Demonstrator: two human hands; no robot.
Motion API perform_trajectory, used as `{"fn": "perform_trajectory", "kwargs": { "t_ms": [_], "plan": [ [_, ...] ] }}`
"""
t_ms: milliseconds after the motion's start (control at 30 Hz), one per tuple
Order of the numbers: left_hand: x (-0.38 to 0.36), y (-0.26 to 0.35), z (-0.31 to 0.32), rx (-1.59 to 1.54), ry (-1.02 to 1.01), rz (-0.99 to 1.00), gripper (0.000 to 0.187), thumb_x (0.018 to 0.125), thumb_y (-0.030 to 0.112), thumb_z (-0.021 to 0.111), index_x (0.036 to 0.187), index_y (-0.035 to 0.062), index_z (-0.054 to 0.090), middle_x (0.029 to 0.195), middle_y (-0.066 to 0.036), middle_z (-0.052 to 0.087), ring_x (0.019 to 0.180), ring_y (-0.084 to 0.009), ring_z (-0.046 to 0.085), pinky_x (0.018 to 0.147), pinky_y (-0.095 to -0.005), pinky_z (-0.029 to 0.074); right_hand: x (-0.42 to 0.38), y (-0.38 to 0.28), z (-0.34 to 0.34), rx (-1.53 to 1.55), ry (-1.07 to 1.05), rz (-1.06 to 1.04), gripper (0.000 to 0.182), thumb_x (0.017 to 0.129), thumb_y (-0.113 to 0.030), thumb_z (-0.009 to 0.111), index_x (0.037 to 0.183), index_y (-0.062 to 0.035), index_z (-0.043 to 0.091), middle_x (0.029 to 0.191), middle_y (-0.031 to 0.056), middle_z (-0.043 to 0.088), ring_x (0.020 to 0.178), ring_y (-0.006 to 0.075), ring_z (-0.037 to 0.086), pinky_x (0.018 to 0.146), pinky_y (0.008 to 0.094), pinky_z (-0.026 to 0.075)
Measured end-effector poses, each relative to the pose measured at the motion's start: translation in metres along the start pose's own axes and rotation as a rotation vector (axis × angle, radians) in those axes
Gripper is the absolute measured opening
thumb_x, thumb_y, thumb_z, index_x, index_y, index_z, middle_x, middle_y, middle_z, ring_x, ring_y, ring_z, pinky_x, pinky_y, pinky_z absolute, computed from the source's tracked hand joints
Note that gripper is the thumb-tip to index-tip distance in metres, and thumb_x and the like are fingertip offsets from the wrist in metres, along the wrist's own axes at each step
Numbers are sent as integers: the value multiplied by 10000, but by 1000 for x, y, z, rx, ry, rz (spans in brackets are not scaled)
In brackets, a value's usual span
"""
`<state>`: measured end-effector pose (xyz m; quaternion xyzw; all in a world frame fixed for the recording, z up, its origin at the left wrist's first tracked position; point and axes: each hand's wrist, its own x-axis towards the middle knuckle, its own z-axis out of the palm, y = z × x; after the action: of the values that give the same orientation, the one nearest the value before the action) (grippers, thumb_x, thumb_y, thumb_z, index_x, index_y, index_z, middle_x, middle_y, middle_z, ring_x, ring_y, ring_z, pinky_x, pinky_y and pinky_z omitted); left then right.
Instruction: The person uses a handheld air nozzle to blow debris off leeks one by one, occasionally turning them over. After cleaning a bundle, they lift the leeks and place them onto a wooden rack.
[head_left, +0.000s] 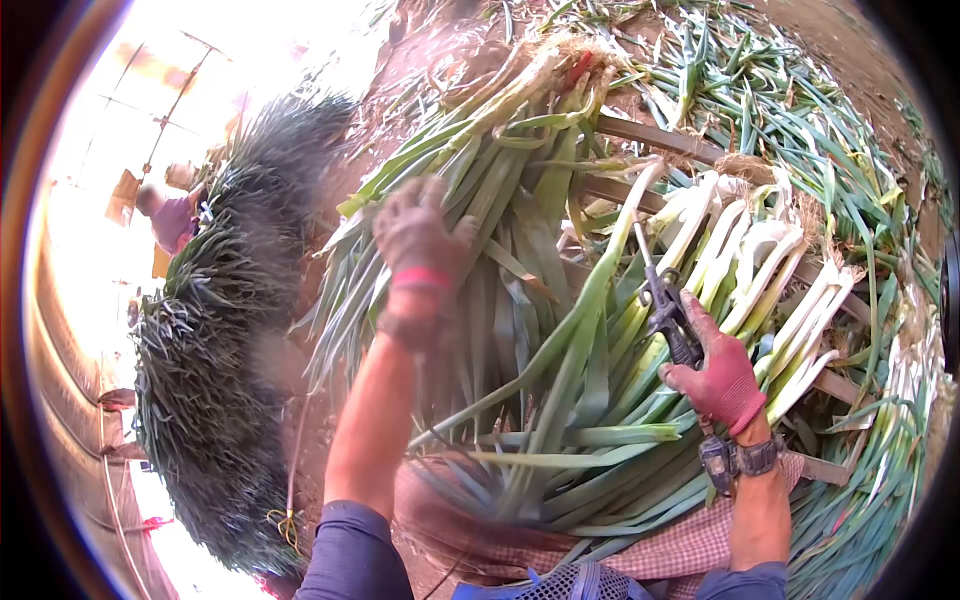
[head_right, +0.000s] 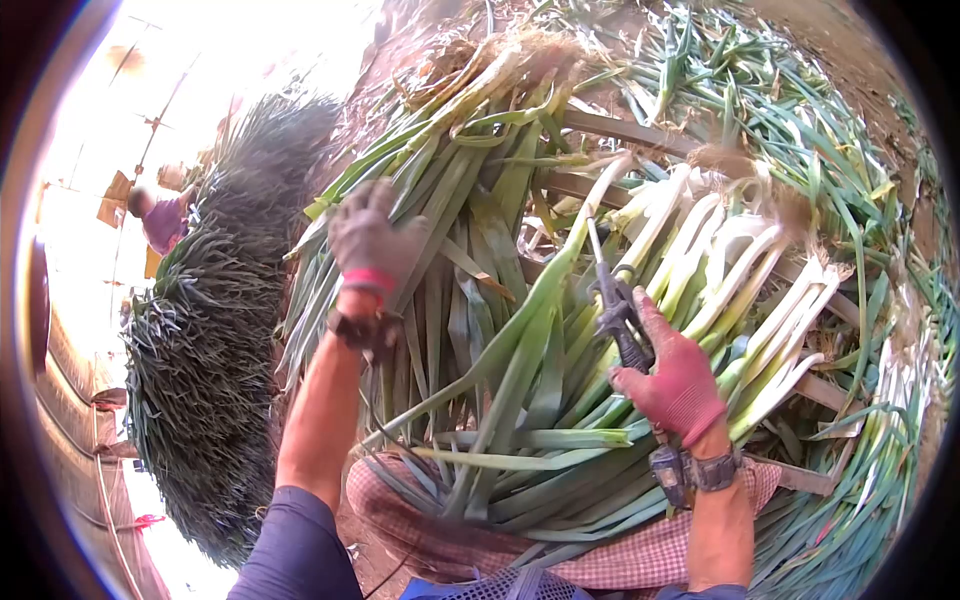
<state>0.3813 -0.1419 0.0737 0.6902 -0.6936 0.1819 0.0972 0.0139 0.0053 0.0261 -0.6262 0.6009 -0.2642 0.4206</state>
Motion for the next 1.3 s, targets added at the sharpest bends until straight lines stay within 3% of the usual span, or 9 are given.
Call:
{"fn": "perform_trajectory", "kwargs": {
  "t_ms": [100, 233, 433, 567, 633, 700, 800, 900, 1300],
  "plan": [
    [22, -47, 21, 121, -160, -165, 855, 818, 541, 837, 1524, 134, 578, 1573, -165, 523, 1447, -404, 478, 1206, -488, 383, 0, -28, 10, -59, -171, 19, 977, 777, -297, 826, 1630, -74, 404, 1108, 276, 736, 1008, 418, 748, 920, 466, 578],
    [27, -56, 9, -241, -585, -242, 751, 806, 525, 843, 1337, 43, 621, 1369, -218, 677, 1231, -434, 660, 1054, -467, 526, 6, -38, 31, -28, -210, -50, 983, 781, -326, 822, 1631, -78, 395, 1143, 307, 719, 1069, 478, 708, 957, 497, 564],
    [-69, 8, -11, -53, -431, -98, 601, 799, 484, 858, 1119, 54, 585, 1018, -188, 740, 943, -402, 745, 823, -510, 590, 18, -59, 36, 7, -189, -56, 983, 794, -337, 810, 1631, -49, 380, 1146, 309, 720, 1093, 465, 709, 964, 483, 559],
    [-97, 8, -17, -61, -497, -89, 995, 803, 612, 819, 1540, 44, 466, 1140, -221, 727, 991, -421, 740, 876, -509, 592, 29, -83, 38, 39, -257, -54, 968, 823, -367, 788, 1630, -29, 370, 1022, 313, 727, 992, 466, 729, 914, 486, 568],
    [-93, 11, -29, -104, -514, -98, 980, 832, 639, 783, 1548, 44, 476, 1156, -240, 728, 1006, -432, 737, 884, -514, 588, 39, -98, 37, 26, -318, 170, 965, 832, -382, 778, 1625, -15, 369, 948, 316, 723, 942, 475, 728, 888, 492, 567],
    [-88, 10, -30, -145, -531, -102, 968, 861, 666, 747, 1556, 45, 485, 1171, -260, 729, 1021, -444, 734, 892, -518, 583, 44, -85, 55, -45, -256, -9, 959, 832, -382, 772, 1620, -9, 372, 920, 319, 719, 918, 475, 726, 875, 501, 566],
    [-87, 8, -18, -273, -457, -174, 829, 920, 671, 683, 1458, 45, 599, 1165, -281, 735, 1045, -450, 728, 899, -527, 575, 62, -83, 67, -89, -257, -34, 984, 811, -390, 789, 1639, -56, 375, 1314, 326, 674, 1194, 431, 698, 1044, 425, 537],
    [-87, -1, -4, -263, -427, -220, 740, 944, 651, 663, 1378, 52, 669, 1143, -266, 747, 1053, -431, 729, 910, -521, 569, 97, -74, 71, -162, -116, -49, 958, 838, -415, 743, 1632, -34, 366, 1041, 311, 738, 995, 471, 726, 921, 499, 565],
    [-82, 1, 7, -282, -365, -167, 629, 909, 562, 737, 1304, 73, 710, 1130, -218, 741, 1057, -412, 716, 934, -499, 555, 223, -90, 44, -305, -53, 95, 903, 792, -382, 719, 1592, -64, 446, 1254, 243, 731, 1157, 380, 715, 1015, 441, 540]
  ]
}}
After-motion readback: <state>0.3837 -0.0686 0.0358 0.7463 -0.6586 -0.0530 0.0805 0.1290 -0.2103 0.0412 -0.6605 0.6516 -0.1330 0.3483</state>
